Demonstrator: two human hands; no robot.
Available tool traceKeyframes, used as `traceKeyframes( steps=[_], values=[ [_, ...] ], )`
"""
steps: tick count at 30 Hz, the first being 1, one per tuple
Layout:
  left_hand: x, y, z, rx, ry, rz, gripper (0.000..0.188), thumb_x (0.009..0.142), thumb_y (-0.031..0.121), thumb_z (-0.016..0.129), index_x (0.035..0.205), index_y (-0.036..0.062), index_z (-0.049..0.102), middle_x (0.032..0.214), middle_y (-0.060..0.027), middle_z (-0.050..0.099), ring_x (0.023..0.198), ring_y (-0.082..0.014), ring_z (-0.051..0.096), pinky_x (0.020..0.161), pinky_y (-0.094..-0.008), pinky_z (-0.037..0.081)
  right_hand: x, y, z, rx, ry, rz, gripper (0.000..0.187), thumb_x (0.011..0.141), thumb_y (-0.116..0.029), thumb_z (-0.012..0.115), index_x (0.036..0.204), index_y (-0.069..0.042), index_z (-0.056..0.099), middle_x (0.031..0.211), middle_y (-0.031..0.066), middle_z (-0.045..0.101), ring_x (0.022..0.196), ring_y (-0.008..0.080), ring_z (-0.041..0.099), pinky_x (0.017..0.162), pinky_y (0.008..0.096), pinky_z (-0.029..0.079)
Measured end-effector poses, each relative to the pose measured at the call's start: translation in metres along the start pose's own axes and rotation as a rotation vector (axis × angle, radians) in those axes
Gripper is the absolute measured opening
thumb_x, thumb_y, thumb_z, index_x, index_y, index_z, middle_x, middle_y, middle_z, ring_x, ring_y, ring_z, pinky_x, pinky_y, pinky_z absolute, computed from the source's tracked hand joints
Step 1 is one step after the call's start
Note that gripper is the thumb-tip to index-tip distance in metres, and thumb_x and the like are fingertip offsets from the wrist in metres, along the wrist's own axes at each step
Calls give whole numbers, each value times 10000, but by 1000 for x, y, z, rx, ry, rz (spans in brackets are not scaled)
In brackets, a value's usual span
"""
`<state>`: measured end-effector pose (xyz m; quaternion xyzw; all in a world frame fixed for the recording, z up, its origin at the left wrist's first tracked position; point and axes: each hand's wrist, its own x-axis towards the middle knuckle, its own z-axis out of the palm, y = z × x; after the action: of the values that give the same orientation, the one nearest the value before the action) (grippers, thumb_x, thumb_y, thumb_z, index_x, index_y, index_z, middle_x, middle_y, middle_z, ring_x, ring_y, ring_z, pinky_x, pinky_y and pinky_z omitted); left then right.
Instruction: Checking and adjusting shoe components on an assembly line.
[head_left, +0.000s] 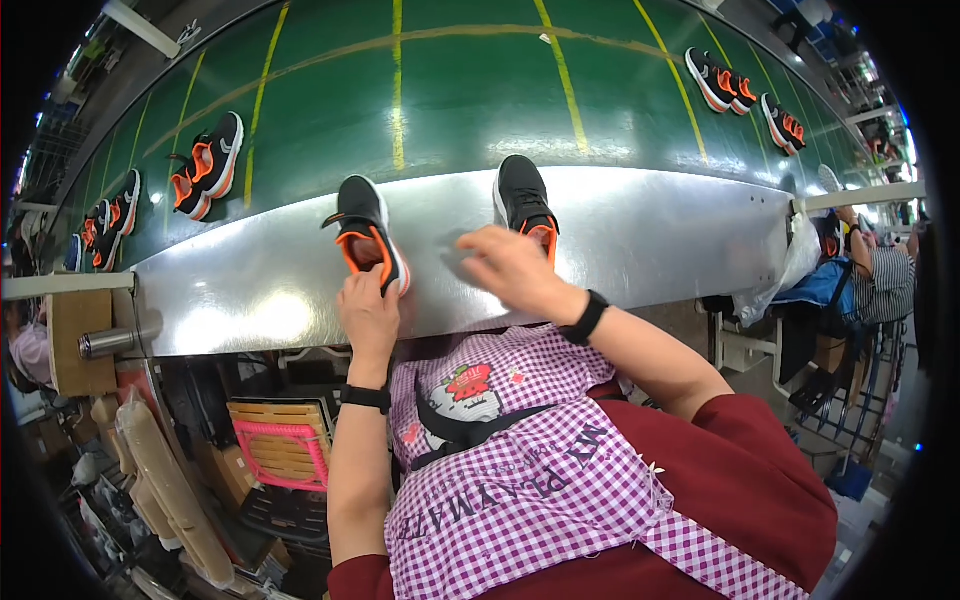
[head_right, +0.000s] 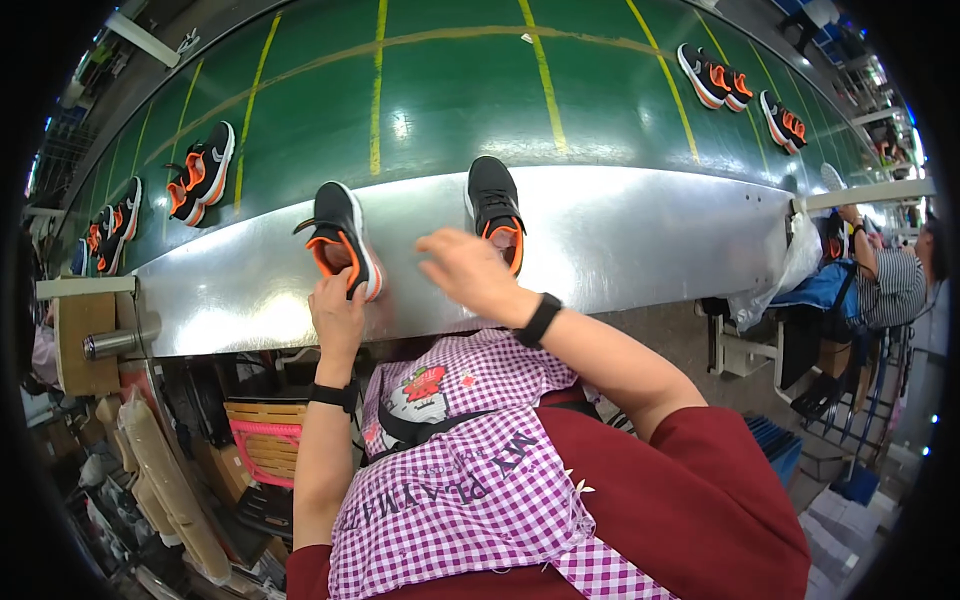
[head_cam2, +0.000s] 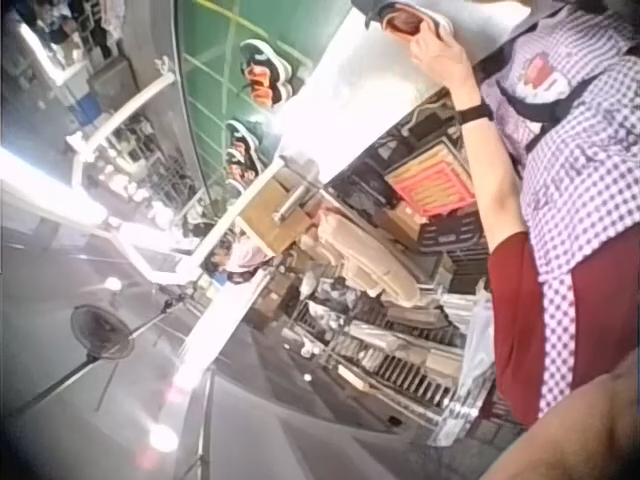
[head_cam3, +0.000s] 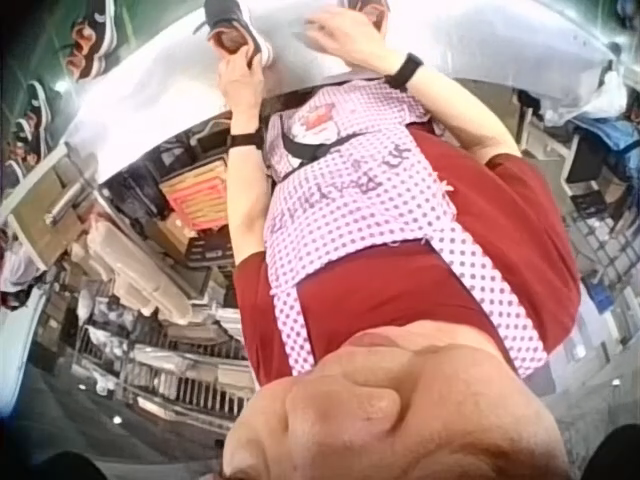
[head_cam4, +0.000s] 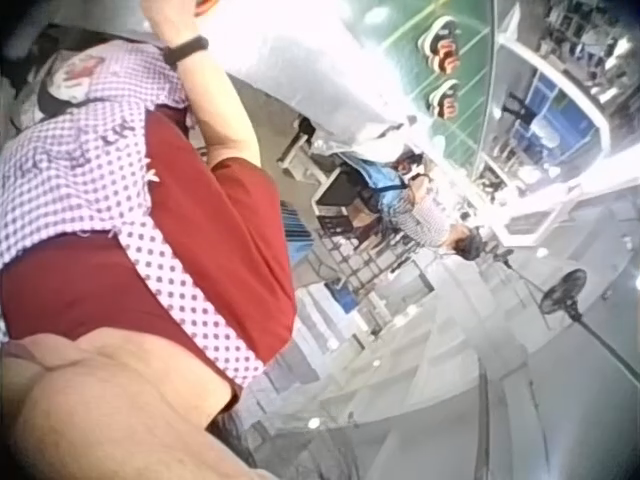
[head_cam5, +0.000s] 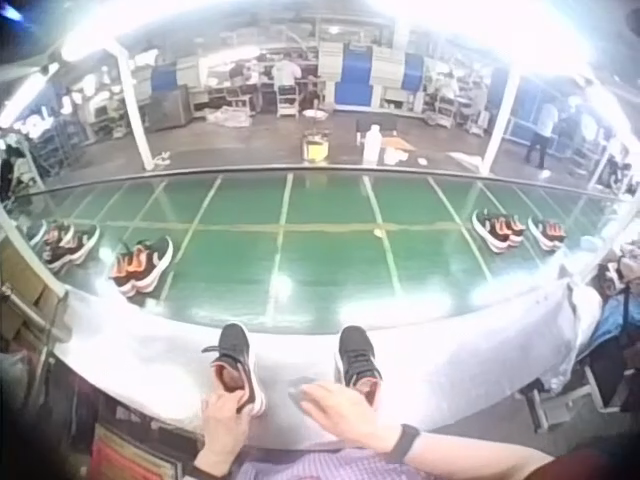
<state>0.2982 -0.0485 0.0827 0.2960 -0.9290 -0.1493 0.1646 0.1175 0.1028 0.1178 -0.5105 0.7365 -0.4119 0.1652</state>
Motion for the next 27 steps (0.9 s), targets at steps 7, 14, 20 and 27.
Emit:
traceKeyframes(
  steps=[7,14,20,27],
  values=[
    [16,-14,-4,-403,156,-286,345,856,216,617,1132,26,535,1026,-92,566,894,-206,549,755,-323,438,53,-33,62,-78,24,-296,327,765,-50,595,1086,-29,537,1080,109,559,936,279,545,778,352,484],
    [44,-36,-4,-565,20,-256,247,850,132,594,1076,33,596,951,-113,595,797,-223,613,706,-315,488,91,-30,97,-277,-23,-199,398,721,-46,604,1108,-13,521,1131,95,543,921,252,538,785,339,494],
    [44,-45,-7,-666,47,-324,196,839,88,596,1028,65,643,888,-100,610,740,-206,632,656,-303,491,95,-24,89,-220,-37,-268,227,695,-25,614,920,-26,647,1033,54,637,809,247,548,731,326,488],
    [43,-45,-7,-586,62,-245,204,833,79,594,1029,89,651,823,-79,579,701,-205,603,634,-311,475,105,-23,83,-260,-166,-291,265,662,20,593,916,-13,663,1047,57,645,775,237,533,715,327,485]
  ],
)
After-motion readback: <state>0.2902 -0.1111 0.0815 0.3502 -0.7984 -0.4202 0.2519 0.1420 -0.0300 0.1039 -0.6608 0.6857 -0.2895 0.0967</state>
